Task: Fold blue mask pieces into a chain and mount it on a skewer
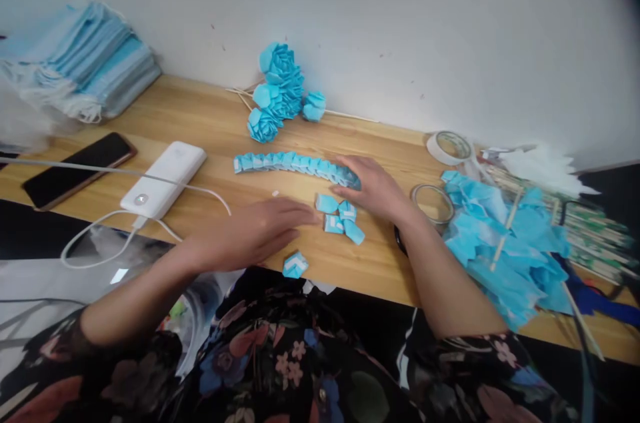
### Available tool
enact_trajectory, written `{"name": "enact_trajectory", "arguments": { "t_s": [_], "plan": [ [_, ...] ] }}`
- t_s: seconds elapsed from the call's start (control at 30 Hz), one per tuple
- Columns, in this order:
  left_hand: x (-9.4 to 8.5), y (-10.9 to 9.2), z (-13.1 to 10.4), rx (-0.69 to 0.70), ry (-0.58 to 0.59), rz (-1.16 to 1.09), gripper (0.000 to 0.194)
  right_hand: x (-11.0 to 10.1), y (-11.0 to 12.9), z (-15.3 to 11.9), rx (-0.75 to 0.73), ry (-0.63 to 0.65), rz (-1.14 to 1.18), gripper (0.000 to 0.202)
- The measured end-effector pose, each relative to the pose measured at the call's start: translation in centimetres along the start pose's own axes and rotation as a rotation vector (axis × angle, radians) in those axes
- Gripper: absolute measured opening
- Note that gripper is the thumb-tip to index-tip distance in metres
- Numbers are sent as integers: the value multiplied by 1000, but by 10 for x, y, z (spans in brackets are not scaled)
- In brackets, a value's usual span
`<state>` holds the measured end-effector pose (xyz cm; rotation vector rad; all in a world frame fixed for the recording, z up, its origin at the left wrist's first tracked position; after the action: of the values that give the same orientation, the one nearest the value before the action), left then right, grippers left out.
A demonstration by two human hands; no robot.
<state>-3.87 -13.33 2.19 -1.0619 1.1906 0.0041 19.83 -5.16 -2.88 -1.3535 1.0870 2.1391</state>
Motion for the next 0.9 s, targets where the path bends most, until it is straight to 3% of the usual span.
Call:
{"name": "enact_trajectory", "arguments": {
  "t_s": [0.13, 0.3, 0.6, 0.7, 0.77, 0.83, 0.9],
  "plan": [
    [1, 28, -24, -89, -96, 3, 40, 5, -3, 3, 29, 19, -41, 59],
    [-5, 66, -21, -220, -290, 69, 40, 5, -5, 17, 40, 45, -42, 57],
    [-29, 92, -23, -349, -419, 229, 41, 14, 5, 59, -63, 65, 27, 53],
    [-34, 72, -29, -301, -484, 212, 39, 8, 15, 62, -113, 12, 13, 46],
    [-36, 39, -31, -215, -493, 128, 38, 2, 22, 59, -122, -15, -2, 42],
    [-31, -4, -28, -88, -342, 16, 40, -4, 28, 54, -121, -24, -15, 38],
    [-14, -50, -24, 77, -85, 1, 40, -8, 33, 48, -109, -31, -18, 34]
  ]
}}
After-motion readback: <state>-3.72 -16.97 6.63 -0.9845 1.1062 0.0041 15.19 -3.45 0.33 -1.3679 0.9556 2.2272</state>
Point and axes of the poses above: each hand's wrist, its own z-axis towards the middle knuckle, its own x-axis out of the palm, y = z × x, the point moved 4 cm from there along z, towards the middle knuckle, and after that the axes turned 8 degrees about -x, right-handed, at the moved point
